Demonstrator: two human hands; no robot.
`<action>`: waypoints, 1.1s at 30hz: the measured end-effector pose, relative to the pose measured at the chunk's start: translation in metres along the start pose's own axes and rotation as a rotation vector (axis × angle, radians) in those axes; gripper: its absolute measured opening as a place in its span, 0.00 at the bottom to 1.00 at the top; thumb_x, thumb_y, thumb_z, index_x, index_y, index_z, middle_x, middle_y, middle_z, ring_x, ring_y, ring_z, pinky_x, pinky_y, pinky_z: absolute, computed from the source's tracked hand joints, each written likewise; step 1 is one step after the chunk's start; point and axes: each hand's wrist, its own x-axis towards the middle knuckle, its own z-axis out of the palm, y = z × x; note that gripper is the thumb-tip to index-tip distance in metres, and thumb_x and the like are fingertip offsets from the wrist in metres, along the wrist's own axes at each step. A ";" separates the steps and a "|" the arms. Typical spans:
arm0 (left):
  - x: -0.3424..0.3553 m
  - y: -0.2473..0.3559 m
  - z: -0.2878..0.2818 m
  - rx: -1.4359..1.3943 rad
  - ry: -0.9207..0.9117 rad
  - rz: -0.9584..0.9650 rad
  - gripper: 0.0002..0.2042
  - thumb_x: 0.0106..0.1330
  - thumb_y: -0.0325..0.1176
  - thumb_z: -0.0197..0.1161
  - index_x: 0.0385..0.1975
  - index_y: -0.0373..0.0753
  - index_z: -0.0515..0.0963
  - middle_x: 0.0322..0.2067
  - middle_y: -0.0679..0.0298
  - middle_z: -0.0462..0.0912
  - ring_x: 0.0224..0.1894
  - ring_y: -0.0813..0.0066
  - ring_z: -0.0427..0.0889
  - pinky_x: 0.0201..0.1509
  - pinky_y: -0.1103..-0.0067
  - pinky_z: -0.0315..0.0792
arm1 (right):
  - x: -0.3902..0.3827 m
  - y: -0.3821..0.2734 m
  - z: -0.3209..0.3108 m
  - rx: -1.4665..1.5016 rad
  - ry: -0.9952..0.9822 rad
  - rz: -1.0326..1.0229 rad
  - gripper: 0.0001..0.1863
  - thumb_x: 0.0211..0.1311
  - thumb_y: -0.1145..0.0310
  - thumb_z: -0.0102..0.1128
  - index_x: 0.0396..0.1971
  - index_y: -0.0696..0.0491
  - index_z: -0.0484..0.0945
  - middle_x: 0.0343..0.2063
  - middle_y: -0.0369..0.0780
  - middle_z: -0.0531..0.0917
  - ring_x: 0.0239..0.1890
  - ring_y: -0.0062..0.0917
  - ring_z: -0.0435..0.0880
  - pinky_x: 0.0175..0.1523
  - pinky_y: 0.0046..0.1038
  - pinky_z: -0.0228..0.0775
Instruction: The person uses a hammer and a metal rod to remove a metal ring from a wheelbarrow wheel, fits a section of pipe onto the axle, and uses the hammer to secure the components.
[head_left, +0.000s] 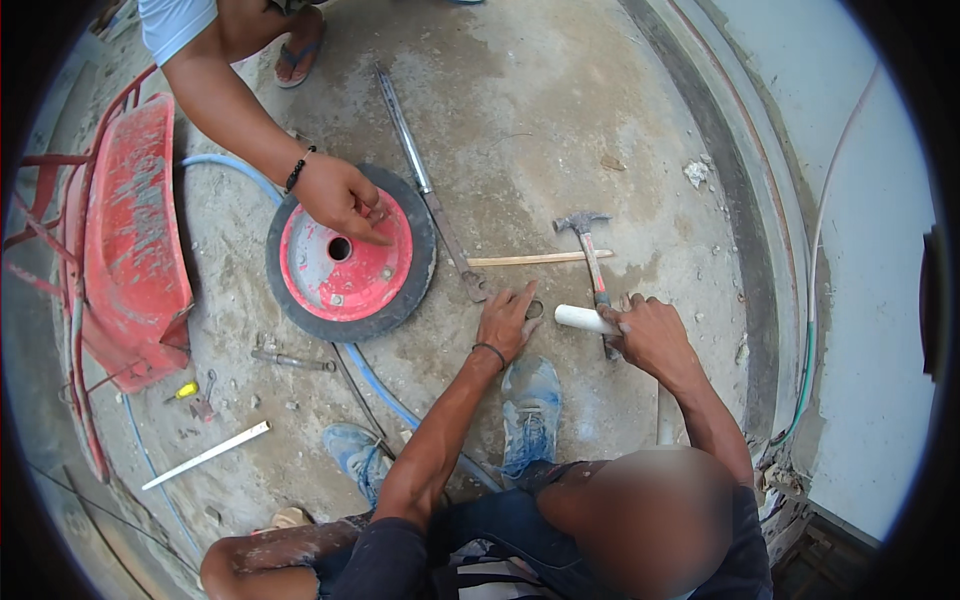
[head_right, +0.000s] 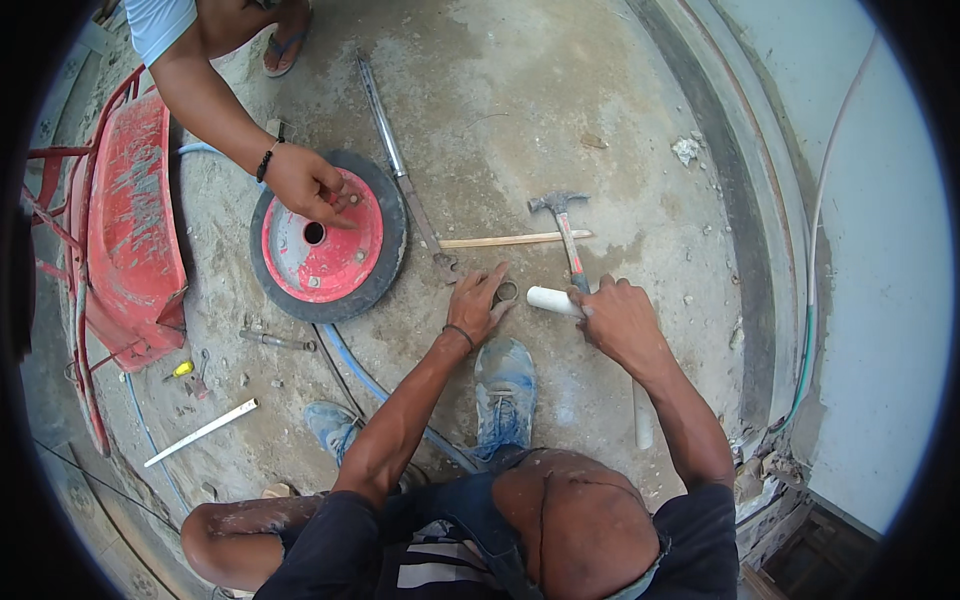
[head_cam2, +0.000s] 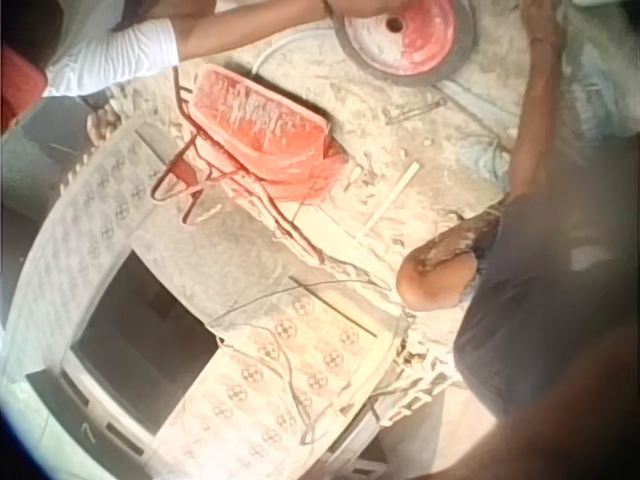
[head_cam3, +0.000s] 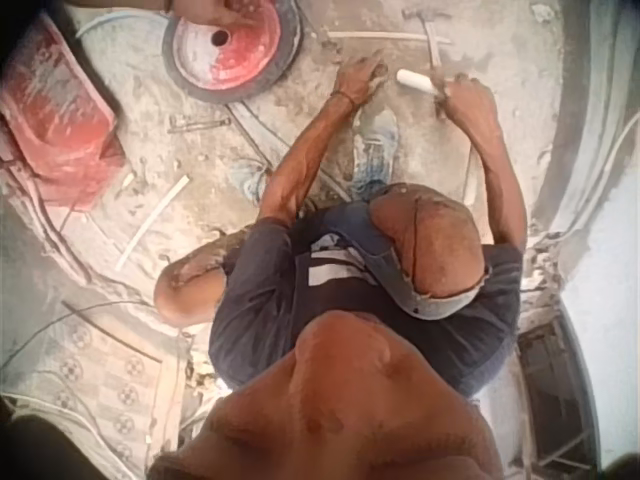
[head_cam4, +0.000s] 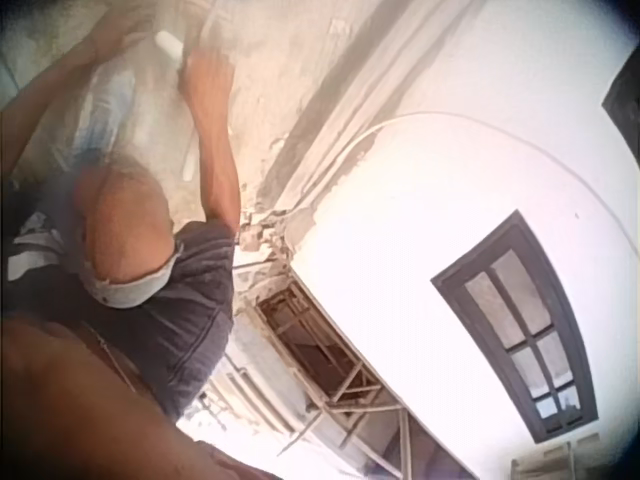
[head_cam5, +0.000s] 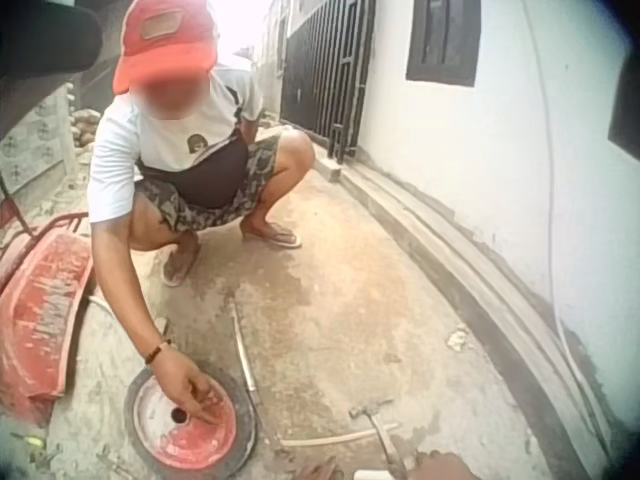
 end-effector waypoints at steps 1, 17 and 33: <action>-0.001 0.000 0.009 0.035 -0.004 -0.026 0.35 0.51 0.37 0.71 0.62 0.42 0.66 0.37 0.56 0.79 0.42 0.59 0.74 0.48 0.67 0.67 | 0.000 0.003 0.007 -0.009 -0.010 0.012 0.28 0.51 0.56 0.67 0.56 0.37 0.75 0.30 0.44 0.78 0.34 0.37 0.81 0.36 0.36 0.73; -0.005 -0.004 0.014 -0.035 0.071 -0.035 0.38 0.49 0.34 0.73 0.63 0.40 0.65 0.40 0.62 0.82 0.43 0.62 0.75 0.50 0.70 0.66 | -0.067 -0.003 0.109 1.149 0.653 0.303 0.33 0.53 0.60 0.72 0.56 0.56 0.69 0.44 0.46 0.81 0.47 0.28 0.81 0.52 0.29 0.72; -0.009 -0.004 0.011 -0.046 0.064 -0.009 0.39 0.51 0.34 0.70 0.66 0.39 0.60 0.39 0.56 0.78 0.42 0.59 0.73 0.48 0.68 0.66 | -0.018 -0.026 0.014 0.642 0.576 -0.042 0.27 0.55 0.61 0.69 0.52 0.56 0.72 0.34 0.52 0.82 0.34 0.43 0.84 0.37 0.36 0.77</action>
